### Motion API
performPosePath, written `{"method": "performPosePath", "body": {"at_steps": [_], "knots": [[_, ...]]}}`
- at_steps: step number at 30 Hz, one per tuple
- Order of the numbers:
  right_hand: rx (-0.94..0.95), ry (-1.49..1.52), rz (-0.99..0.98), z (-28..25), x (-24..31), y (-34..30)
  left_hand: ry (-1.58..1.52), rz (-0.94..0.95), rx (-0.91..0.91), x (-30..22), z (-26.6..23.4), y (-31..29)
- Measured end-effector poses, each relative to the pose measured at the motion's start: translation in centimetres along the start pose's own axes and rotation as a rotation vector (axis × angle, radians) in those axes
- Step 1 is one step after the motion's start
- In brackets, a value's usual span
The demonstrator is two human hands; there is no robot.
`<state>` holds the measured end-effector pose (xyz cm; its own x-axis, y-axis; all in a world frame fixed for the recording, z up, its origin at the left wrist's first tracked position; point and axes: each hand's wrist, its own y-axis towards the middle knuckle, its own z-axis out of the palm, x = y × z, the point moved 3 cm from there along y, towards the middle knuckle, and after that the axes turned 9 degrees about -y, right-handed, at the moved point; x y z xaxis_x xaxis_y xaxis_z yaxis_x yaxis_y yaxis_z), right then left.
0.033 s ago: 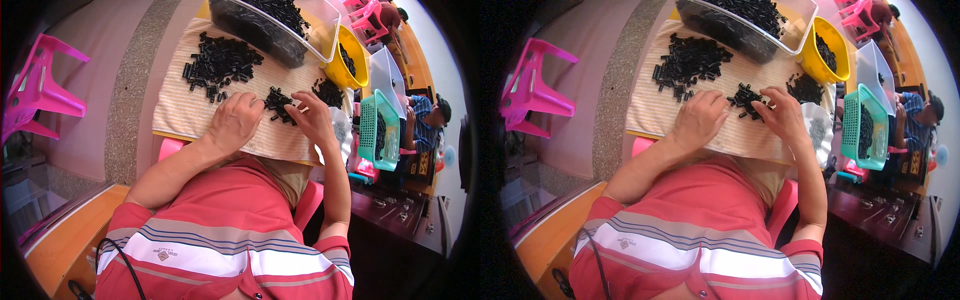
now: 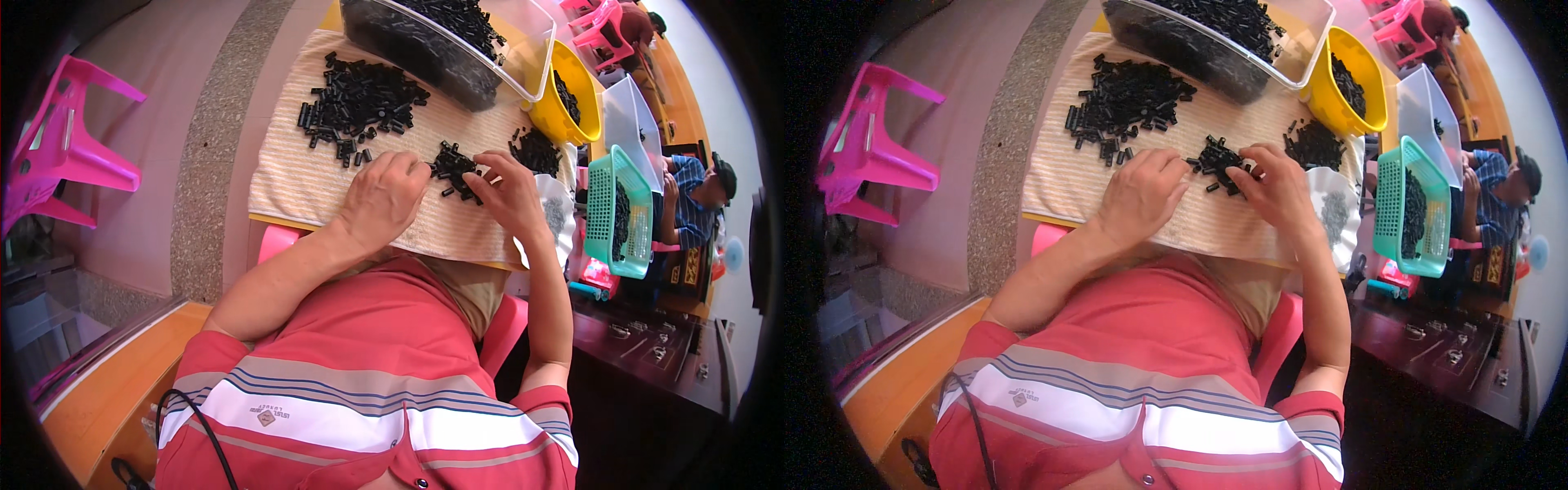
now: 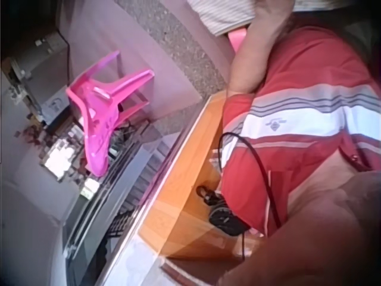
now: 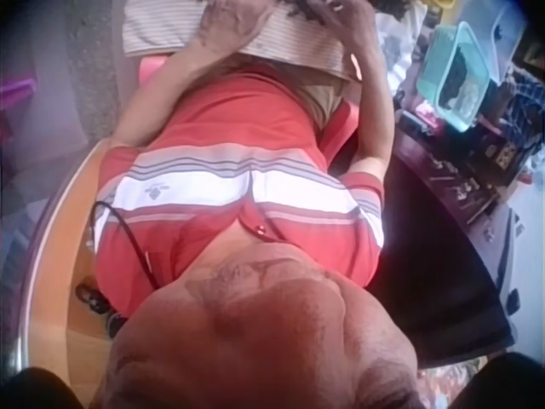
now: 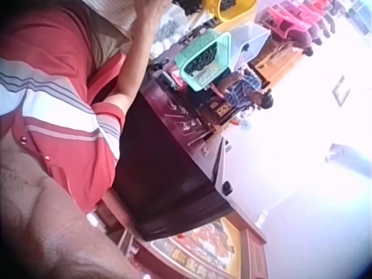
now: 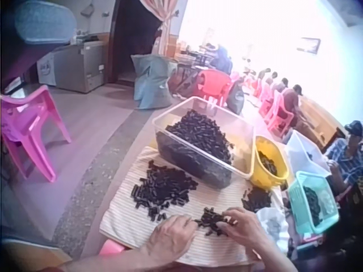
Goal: The person assembles small plastic connectors by inserting metal pieces into them by hand. The person then takes additional plastic connectors from a container and places them on the towel.
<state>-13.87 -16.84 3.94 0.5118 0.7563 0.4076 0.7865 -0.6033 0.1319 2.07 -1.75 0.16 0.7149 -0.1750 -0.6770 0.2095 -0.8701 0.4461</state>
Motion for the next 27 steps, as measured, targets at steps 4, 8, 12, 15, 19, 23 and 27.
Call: {"method": "performPosePath", "body": {"at_steps": [4,8,12,15,19,23,27], "knots": [[0.075,0.019,0.013,0.5,-0.1,-0.3,-0.033,0.016,0.04,0.7,0.6,0.2],[0.032,0.077,-0.007,0.0,0.4,-0.1,-0.142,0.099,0.027,0.8,0.8,0.4],[-0.213,0.065,-0.197,-3.3,2.9,0.5,-0.2,0.111,0.015,0.8,0.9,0.3],[-0.349,-0.061,-0.293,-7.4,4.4,3.1,-0.222,0.107,0.011,0.6,0.7,0.3],[-0.243,-0.293,-0.327,-10.6,4.1,9.6,-0.237,0.134,-0.019,0.7,0.9,0.3],[0.253,-0.495,-0.365,-8.1,-0.8,16.9,-0.22,0.127,0.041,0.5,0.7,0.4],[0.696,-0.516,-0.515,-3.8,-2.0,21.0,-0.262,0.168,0.002,0.2,0.6,0.4]]}}
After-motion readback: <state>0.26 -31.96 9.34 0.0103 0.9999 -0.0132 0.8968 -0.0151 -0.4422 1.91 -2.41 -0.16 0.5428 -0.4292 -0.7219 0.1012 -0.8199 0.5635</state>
